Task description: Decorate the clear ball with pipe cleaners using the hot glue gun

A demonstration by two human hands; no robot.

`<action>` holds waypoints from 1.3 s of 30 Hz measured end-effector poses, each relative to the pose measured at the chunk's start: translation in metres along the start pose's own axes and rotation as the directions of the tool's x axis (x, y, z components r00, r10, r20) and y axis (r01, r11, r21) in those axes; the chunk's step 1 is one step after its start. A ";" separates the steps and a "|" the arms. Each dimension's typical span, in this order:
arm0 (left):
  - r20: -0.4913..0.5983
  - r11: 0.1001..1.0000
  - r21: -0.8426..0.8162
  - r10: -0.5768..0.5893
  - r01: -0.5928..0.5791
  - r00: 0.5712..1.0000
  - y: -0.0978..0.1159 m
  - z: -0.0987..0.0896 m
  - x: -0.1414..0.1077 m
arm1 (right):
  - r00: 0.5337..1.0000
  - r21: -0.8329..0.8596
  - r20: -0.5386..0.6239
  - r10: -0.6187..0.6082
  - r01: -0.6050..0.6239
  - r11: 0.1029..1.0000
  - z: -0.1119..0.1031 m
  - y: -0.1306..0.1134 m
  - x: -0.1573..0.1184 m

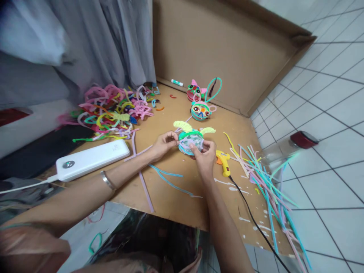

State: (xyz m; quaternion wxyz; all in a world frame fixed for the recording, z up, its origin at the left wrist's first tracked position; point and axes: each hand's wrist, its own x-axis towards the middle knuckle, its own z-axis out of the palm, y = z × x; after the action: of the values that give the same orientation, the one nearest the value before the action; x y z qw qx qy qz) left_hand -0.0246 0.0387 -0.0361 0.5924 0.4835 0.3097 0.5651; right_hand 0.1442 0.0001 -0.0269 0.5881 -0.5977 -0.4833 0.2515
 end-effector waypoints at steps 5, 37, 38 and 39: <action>-0.010 1.000 0.002 0.001 -0.001 1.000 0.000 0.000 0.000 | 0.998 -0.024 -0.005 -0.056 0.056 0.998 0.001 0.003 0.000; 0.082 0.927 0.318 0.181 -0.198 0.980 -0.005 -0.001 -0.007 | 0.994 -0.077 -0.105 -0.017 0.009 0.997 0.008 -0.005 -0.011; 0.082 0.926 0.320 0.182 -0.199 0.980 -0.005 -0.001 -0.008 | 0.994 -0.075 -0.103 -0.018 0.010 0.997 0.008 -0.005 -0.011; 0.081 0.925 0.322 0.184 -0.200 0.980 -0.005 -0.001 -0.008 | 0.994 -0.075 -0.104 -0.019 0.011 0.997 0.009 -0.004 -0.011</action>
State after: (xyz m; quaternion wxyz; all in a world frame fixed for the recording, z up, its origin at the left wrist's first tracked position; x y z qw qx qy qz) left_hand -0.0252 0.0319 -0.0424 0.4526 0.6174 0.3360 0.5487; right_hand 0.1309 -0.0066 -0.0276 0.5918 -0.6279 -0.4654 0.1973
